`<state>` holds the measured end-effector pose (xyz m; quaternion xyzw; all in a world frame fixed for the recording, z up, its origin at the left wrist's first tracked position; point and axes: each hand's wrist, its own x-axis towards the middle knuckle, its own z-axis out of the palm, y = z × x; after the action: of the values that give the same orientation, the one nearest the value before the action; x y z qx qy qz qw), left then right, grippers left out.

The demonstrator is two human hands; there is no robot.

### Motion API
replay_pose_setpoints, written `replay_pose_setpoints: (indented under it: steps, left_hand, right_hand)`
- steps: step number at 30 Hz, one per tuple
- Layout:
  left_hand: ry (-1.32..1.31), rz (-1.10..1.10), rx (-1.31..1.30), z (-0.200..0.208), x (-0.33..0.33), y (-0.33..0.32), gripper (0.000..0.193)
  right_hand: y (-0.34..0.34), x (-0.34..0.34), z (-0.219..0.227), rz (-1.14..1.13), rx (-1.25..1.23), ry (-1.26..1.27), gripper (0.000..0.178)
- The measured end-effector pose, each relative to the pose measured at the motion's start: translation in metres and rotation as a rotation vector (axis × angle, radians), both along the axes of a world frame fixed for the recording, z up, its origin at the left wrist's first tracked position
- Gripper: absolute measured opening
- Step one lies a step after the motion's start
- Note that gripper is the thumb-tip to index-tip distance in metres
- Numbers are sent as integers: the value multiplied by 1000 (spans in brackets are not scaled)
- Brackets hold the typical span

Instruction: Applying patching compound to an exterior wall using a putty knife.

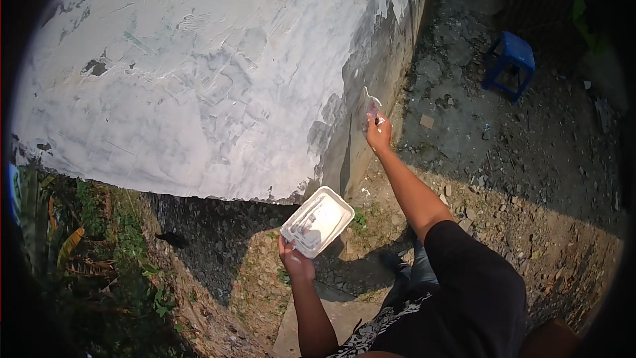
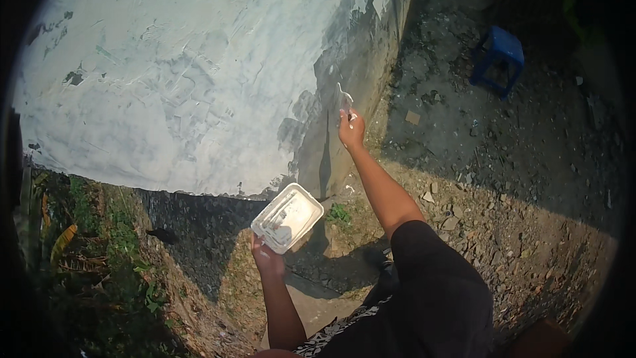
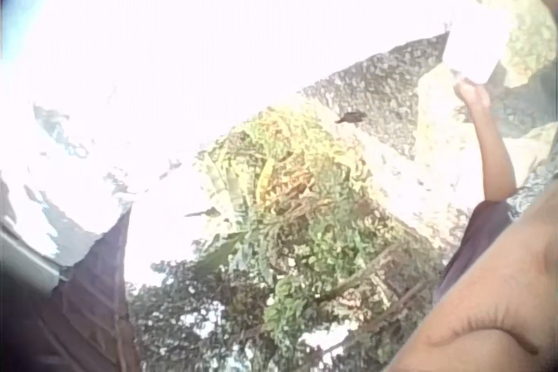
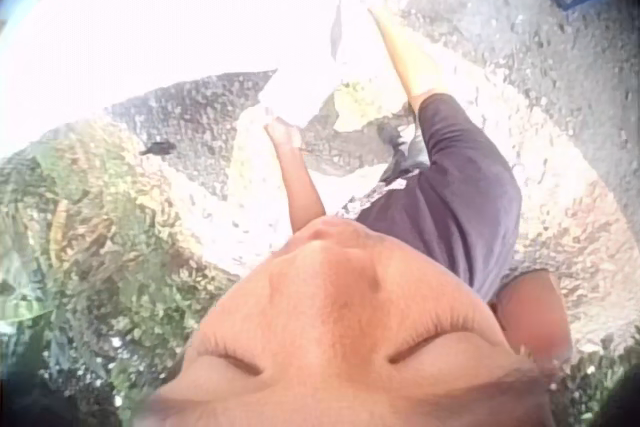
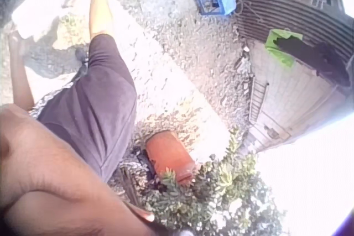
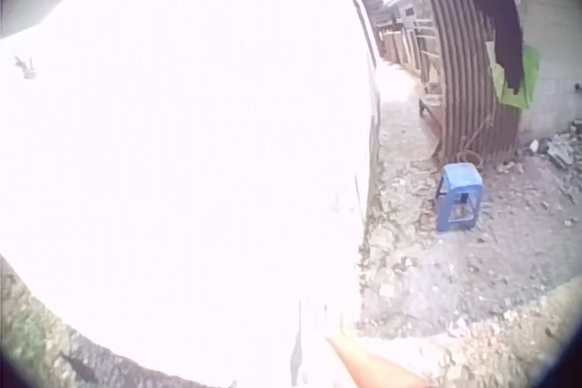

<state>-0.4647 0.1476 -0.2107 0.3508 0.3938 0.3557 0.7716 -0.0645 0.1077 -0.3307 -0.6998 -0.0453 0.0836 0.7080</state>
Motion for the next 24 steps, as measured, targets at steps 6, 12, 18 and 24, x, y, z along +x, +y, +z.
replay_pose_setpoints:
  steps: [6, 12, 18, 24]
  left_hand:
    - [84, 75, -37, 15, -43, -9, 54]
    - [42, 115, -56, 16, -83, -4, 50]
    - [46, 84, 20, 4, -98, -7, 48]
    - [83, 104, -5, 6, -116, -26, 44]
  right_hand:
    - [53, -112, 27, -63, -117, -383, 45]
    - [3, -195, 8, 347, -3, -432, 43]
    - [-18, -160, -2, 284, -76, -65, 21]
    - [32, -151, -5, 16, -106, -109, 37]
